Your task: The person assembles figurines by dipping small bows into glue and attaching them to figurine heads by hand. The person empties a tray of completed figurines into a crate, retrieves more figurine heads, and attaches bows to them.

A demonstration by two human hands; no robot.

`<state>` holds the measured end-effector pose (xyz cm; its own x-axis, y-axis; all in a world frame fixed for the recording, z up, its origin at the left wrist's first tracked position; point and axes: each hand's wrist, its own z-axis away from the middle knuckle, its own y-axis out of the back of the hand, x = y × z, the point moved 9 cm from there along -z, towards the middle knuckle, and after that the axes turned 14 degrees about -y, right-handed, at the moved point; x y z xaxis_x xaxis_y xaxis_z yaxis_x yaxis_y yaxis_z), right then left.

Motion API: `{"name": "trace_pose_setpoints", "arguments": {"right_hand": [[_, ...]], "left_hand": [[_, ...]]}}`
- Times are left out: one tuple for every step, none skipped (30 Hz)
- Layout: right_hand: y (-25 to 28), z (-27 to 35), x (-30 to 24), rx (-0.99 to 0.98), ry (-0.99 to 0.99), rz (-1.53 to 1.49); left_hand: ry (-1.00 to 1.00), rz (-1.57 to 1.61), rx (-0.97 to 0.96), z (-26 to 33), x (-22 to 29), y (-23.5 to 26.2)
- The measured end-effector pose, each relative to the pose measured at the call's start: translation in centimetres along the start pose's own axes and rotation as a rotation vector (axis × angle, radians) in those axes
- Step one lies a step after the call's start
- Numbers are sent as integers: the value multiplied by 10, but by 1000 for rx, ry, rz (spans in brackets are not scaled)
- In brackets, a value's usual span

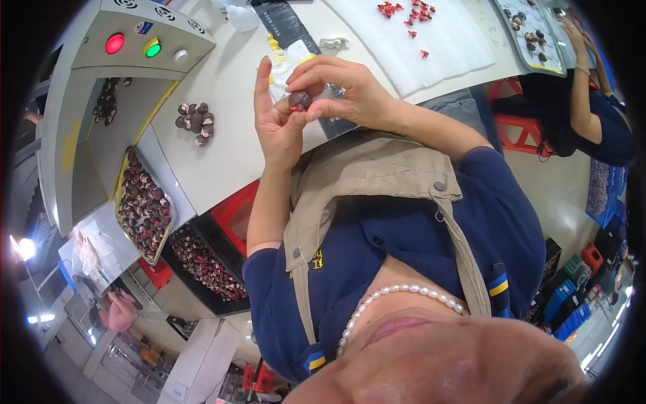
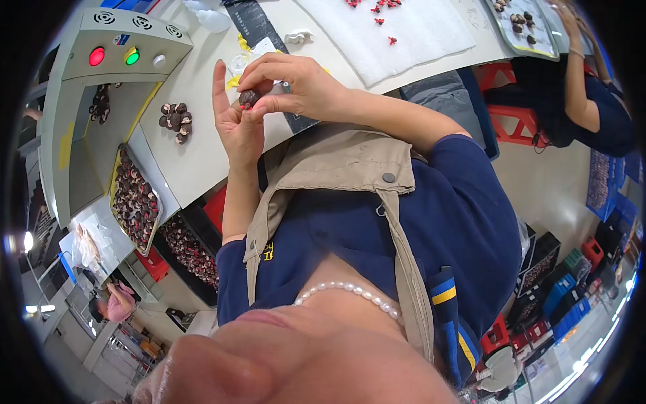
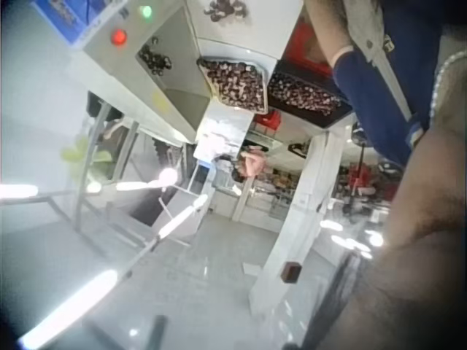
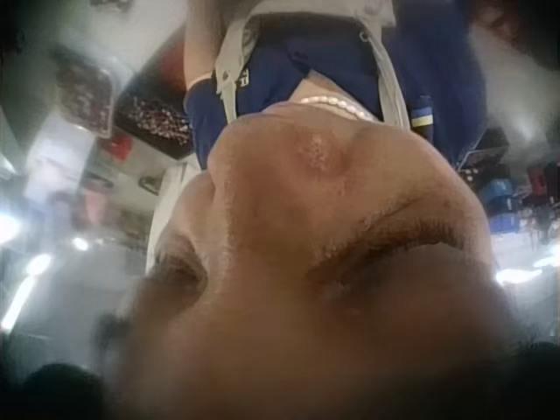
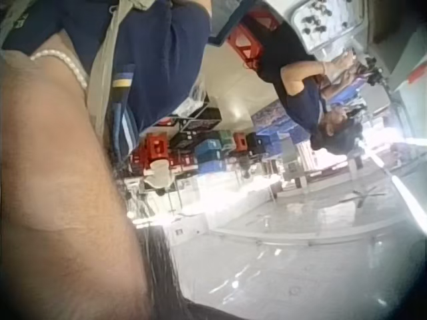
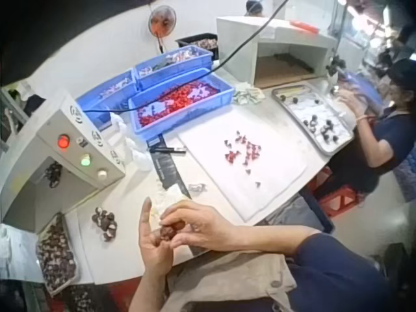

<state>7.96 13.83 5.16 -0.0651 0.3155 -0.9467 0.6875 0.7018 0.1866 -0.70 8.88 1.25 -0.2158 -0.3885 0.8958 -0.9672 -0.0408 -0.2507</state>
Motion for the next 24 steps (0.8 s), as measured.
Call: {"name": "trace_pose_setpoints", "arguments": {"right_hand": [[2,2,1,13,15,4],[3,4,0,27,30,8],[5,6,0,28,28,2],[5,7,2,14,-10,14],[5,7,5,1,-48,26],[7,8,8,5,-52,22],[9,9,9,24,-22,28],[12,10,10,43,7,35],[13,10,14,45,4,30],[15,10,16,55,20,93],[16,10,18,64,36,156],[17,10,19,67,31,152],[18,11,15,74,76,188],[19,12,12,82,121,225],[23,11,11,81,120,222],[25,11,9,78,150,243],[26,12,7,75,180,264],[28,13,8,78,178,265],[29,14,9,74,172,259],[30,15,10,70,165,254],[30,15,11,71,164,253],[30,15,14,63,146,224],[29,14,17,55,127,196],[29,14,16,51,124,195]], "left_hand": [[11,154,28,1,-1,-5],[23,307,56,3,-3,-9],[28,304,58,4,-3,-12],[54,327,69,6,-6,-14],[80,351,81,7,-8,-17],[107,377,89,8,-12,-20],[114,376,88,8,-13,-24],[139,442,138,6,-16,-28],[164,506,192,6,-18,-30],[191,581,211,6,-21,-32],[197,579,212,6,-24,-32],[193,564,207,6,-26,-30],[189,549,201,5,-28,-29],[196,547,201,6,-30,-29],[164,556,183,3,-28,-29],[132,564,165,2,-26,-31],[133,562,168,3,-28,-31],[101,374,128,3,-27,-28],[69,187,87,4,-26,-27],[71,189,86,5,-28,-26],[19,120,49,3,-25,-26],[-33,53,12,2,-21,-26],[-31,54,11,1,-19,-27],[2,69,60,1,-19,-25]]}}
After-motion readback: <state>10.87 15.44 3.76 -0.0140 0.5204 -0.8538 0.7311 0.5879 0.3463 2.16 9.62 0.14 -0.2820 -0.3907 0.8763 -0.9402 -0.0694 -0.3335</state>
